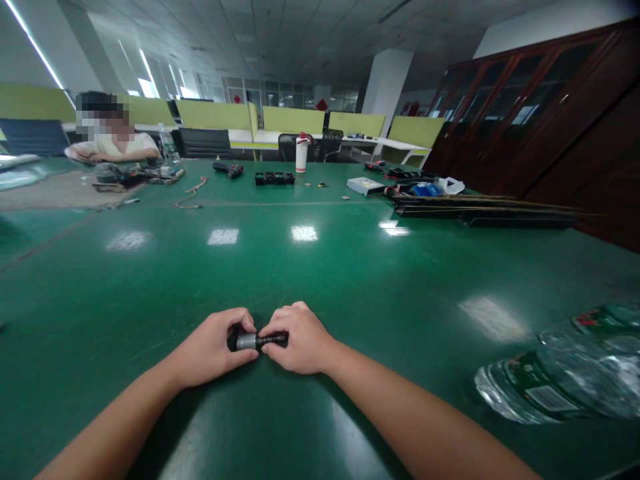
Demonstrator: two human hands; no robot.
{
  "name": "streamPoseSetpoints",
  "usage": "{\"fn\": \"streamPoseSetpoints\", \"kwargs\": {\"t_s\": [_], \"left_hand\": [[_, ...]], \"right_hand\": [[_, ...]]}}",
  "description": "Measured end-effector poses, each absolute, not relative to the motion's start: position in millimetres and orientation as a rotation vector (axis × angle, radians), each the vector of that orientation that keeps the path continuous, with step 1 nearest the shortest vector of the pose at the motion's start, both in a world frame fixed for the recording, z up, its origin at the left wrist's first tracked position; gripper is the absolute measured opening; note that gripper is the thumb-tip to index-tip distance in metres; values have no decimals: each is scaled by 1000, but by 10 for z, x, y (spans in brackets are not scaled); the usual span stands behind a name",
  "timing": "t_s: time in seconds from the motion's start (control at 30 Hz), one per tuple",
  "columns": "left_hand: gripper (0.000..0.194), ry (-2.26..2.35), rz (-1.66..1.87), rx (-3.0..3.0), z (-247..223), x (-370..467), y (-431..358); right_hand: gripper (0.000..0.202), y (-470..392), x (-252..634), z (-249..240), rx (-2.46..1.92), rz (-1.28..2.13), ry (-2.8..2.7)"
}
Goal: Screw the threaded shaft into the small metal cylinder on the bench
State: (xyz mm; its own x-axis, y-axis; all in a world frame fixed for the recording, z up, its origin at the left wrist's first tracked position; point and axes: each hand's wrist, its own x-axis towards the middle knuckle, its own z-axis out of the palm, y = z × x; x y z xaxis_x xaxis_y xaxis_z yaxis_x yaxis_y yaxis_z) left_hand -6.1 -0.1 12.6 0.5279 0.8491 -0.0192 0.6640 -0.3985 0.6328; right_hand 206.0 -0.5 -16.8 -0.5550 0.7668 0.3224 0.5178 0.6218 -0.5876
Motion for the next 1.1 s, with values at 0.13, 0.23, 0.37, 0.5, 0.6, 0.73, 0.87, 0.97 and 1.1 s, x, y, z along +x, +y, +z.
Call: {"fn": "streamPoseSetpoints", "kwargs": {"t_s": [0.13, 0.23, 0.37, 0.5, 0.6, 0.73, 0.87, 0.97, 1.1], "left_hand": [[17, 1155, 488, 2192, 66, -89, 30], [15, 1105, 512, 2213, 20, -102, 57], [13, 1102, 547, 2249, -7, -117, 55], [13, 1115, 538, 2233, -11, -124, 36], [14, 1114, 537, 2232, -9, -125, 41], [14, 1118, 541, 2225, -8, -137, 63], [15, 1122, 546, 2220, -22, -164, 69], [15, 1110, 561, 2216, -33, -178, 67], [16, 1103, 578, 2217, -36, -183, 59]], "right_hand": [[17, 1, 2039, -168, -1040, 615, -2274], [17, 17, 2035, -198, -1036, 608, -2271], [16, 53, 2034, -236, -984, 628, -2293], [16, 61, 2035, -240, -962, 638, -2306], [15, 51, 2032, -238, -958, 623, -2300], [15, 56, 2023, -248, -948, 627, -2296], [15, 67, 2009, -255, -950, 622, -2305], [15, 58, 2005, -246, -956, 619, -2322], [14, 29, 2020, -235, -955, 610, -2341]]}}
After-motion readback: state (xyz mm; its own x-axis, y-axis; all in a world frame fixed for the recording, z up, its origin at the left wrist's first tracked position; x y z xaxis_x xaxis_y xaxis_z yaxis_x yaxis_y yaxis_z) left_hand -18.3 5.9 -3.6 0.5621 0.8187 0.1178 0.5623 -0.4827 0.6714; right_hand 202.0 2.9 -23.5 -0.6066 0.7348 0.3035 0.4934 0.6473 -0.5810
